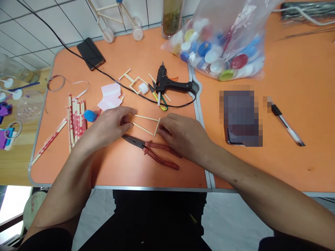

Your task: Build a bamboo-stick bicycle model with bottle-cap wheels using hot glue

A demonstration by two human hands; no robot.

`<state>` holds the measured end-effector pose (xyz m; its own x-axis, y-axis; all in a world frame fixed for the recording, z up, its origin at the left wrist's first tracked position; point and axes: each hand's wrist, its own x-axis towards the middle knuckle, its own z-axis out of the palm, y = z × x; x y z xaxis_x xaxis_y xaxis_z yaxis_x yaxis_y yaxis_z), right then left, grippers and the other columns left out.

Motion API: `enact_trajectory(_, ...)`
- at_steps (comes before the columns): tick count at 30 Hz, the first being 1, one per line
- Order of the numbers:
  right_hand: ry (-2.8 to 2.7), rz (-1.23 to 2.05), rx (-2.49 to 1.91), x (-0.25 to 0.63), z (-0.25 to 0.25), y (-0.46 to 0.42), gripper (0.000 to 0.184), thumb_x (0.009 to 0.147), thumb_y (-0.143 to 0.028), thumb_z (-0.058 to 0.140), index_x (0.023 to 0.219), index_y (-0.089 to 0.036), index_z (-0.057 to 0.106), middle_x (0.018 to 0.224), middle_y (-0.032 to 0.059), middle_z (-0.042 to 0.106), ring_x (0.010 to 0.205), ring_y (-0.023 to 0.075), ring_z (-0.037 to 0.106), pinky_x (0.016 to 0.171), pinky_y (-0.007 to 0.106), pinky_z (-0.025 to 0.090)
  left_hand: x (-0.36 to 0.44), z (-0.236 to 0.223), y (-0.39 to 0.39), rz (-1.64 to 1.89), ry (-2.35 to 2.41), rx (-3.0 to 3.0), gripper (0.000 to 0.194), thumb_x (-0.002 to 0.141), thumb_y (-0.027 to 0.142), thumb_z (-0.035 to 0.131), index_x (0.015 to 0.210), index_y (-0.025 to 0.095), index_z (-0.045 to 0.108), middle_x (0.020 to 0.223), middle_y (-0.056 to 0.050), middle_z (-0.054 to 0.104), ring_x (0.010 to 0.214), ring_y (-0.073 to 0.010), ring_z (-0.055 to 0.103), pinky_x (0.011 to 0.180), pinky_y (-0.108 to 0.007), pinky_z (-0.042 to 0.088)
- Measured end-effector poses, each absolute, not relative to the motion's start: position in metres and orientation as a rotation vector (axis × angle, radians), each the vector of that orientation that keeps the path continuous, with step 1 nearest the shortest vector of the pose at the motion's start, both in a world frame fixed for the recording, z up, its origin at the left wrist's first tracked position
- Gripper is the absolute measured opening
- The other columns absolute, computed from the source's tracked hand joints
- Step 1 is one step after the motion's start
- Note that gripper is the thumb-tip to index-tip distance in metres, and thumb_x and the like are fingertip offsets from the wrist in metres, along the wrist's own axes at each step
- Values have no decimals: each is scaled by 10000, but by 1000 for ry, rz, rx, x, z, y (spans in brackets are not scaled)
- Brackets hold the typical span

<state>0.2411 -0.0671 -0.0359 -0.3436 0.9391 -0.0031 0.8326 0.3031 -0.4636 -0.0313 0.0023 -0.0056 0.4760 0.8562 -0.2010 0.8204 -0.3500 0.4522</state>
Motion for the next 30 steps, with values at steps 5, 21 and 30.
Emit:
enact_trajectory(5, -2309, 568, -1616, 240, -34, -67, 234, 1097, -279, 615, 976, -215, 805, 941, 81, 768, 843, 236, 699, 668, 335, 343, -32, -6, 3, 101, 1388, 2234, 476, 919, 107, 646, 1362, 208, 790, 1043, -63, 801, 945, -256, 734, 874, -393, 552)
enact_trajectory(21, -2289, 569, -1639, 239, -33, -67, 247, 1099, -289, 613, 954, -214, 798, 947, 82, 780, 831, 236, 700, 667, 340, 343, -31, -5, 3, 87, 1396, 2230, 404, 916, 137, 698, 1301, 223, 791, 1016, -53, 796, 926, -257, 729, 842, -395, 540)
enact_trajectory(30, -2285, 558, -1641, 239, -35, -67, 242, 1107, -292, 628, 956, -211, 800, 942, 79, 778, 821, 230, 690, 673, 336, 338, -30, -5, 2, 100, 1405, 2216, 362, 918, 150, 730, 1266, 225, 794, 999, -47, 785, 899, -247, 717, 821, -389, 519)
